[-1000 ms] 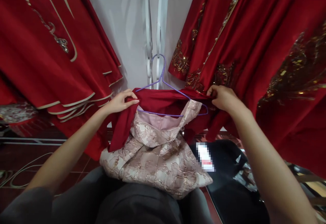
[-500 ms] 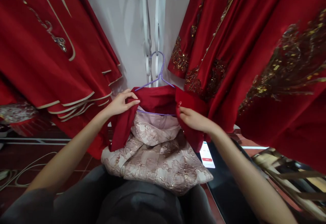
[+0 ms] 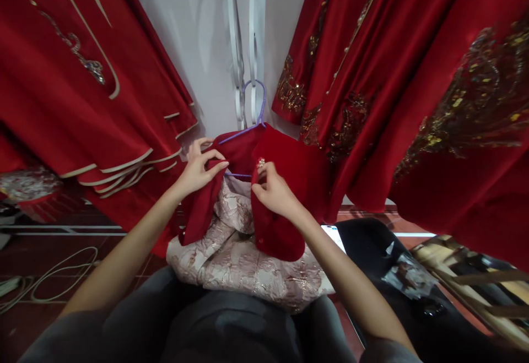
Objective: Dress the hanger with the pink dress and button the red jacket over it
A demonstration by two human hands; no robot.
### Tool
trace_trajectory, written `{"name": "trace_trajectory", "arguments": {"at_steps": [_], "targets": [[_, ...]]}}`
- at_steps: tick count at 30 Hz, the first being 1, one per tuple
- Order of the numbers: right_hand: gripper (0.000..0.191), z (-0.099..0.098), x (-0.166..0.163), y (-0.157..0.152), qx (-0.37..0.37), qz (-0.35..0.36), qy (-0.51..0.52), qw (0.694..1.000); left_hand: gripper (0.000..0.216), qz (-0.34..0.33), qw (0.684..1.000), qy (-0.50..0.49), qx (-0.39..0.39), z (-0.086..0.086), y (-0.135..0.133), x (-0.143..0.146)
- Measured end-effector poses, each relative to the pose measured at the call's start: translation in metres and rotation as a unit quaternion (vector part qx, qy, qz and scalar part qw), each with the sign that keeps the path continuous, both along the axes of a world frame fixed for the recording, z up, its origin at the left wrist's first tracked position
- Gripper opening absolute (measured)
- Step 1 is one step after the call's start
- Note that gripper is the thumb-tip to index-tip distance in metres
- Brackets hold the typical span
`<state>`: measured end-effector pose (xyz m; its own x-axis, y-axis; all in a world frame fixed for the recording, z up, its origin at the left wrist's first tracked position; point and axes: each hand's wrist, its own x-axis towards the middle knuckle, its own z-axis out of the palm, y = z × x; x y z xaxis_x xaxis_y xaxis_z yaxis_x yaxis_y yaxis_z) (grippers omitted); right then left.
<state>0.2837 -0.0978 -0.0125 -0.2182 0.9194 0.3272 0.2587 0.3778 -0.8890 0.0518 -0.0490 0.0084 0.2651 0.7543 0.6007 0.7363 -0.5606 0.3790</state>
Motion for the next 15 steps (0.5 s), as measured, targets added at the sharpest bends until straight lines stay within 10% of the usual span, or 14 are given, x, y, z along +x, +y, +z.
{"name": "trace_trajectory", "arguments": {"at_steps": [3, 7, 15], "targets": [[0.061, -0.013, 0.019, 0.013, 0.041, -0.064, -0.011, 0.997, 0.023, 0.087, 0.994, -0.053, 0.045, -0.017, -0.014, 0.007], [0.046, -0.015, 0.029, 0.022, 0.063, -0.018, -0.022, 0.998, 0.025, 0.105, 0.980, -0.167, -0.001, -0.031, -0.022, 0.016], [0.039, -0.001, 0.000, 0.005, 0.052, 0.076, -0.055, 0.994, 0.030, 0.022, 0.967, -0.253, -0.023, -0.002, -0.009, 0.065]]}}
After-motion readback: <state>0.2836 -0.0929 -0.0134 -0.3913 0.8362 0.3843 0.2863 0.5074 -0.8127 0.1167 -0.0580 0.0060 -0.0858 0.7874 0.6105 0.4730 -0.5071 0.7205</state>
